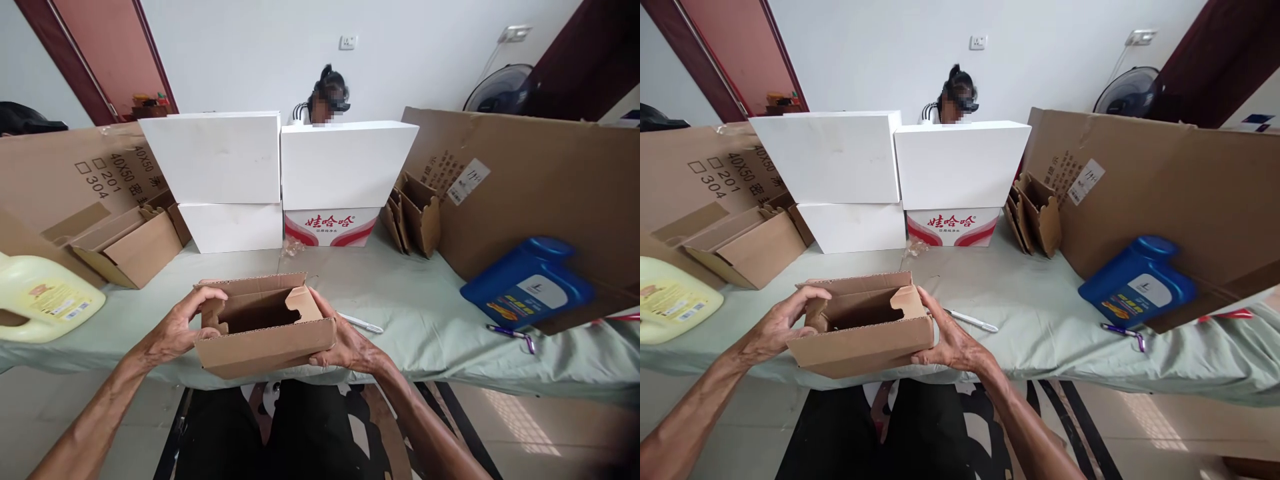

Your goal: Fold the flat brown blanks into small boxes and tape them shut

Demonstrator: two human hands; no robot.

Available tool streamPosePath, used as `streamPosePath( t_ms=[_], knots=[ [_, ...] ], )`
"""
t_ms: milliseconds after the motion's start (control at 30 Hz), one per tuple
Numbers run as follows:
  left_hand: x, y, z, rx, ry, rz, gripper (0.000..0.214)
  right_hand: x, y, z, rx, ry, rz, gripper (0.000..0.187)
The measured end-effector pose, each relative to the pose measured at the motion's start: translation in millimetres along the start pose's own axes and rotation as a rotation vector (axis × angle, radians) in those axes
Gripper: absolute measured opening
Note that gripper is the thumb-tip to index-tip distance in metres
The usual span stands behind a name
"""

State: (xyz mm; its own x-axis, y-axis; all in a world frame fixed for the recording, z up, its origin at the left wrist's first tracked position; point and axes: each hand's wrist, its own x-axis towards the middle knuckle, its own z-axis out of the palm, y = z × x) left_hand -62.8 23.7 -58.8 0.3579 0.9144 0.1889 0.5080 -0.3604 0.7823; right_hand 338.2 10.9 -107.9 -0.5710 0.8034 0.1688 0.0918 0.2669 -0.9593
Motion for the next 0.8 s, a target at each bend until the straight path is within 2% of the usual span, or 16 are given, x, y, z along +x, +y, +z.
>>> streamPosePath(
  t_ms=[100, 267, 433, 533, 667, 733, 800],
  knots=[
    [-3, -1, 1.8, -0.197, 0.038, 0.033, 0.06, 2, 1, 6, 0.031, 0.041, -0.02, 0.133],
    [-5, 4, 6.1, -0.428, 0.068, 0.107, 0.065, 3, -4, 7, 0.069, 0.022, -0.03, 0.126],
    [-11, 3, 6.7, -0.485, 0.048, 0.175, 0.092, -3, -8, 6, 0.053, 0.017, 0.005, 0.121],
    [-19, -3, 3.5, -0.379, 0.087, 0.138, 0.095, -7, -9, 7, 0.035, 0.055, 0.028, 0.116],
    [-31, -3, -12.8, -0.119, 0.102, 0.142, 0.08, -9, -12, 10, -0.053, 0.061, -0.021, 0.115],
    [-33, 12, -23.8, 0.082, 0.124, 0.172, 0.062, -8, -12, 15, -0.098, 0.072, -0.05, 0.115],
    [-34, 37, -31.3, 0.296, 0.237, 0.213, 0.044, -6, -11, 20, -0.138, 0.09, -0.079, 0.112]
  ],
)
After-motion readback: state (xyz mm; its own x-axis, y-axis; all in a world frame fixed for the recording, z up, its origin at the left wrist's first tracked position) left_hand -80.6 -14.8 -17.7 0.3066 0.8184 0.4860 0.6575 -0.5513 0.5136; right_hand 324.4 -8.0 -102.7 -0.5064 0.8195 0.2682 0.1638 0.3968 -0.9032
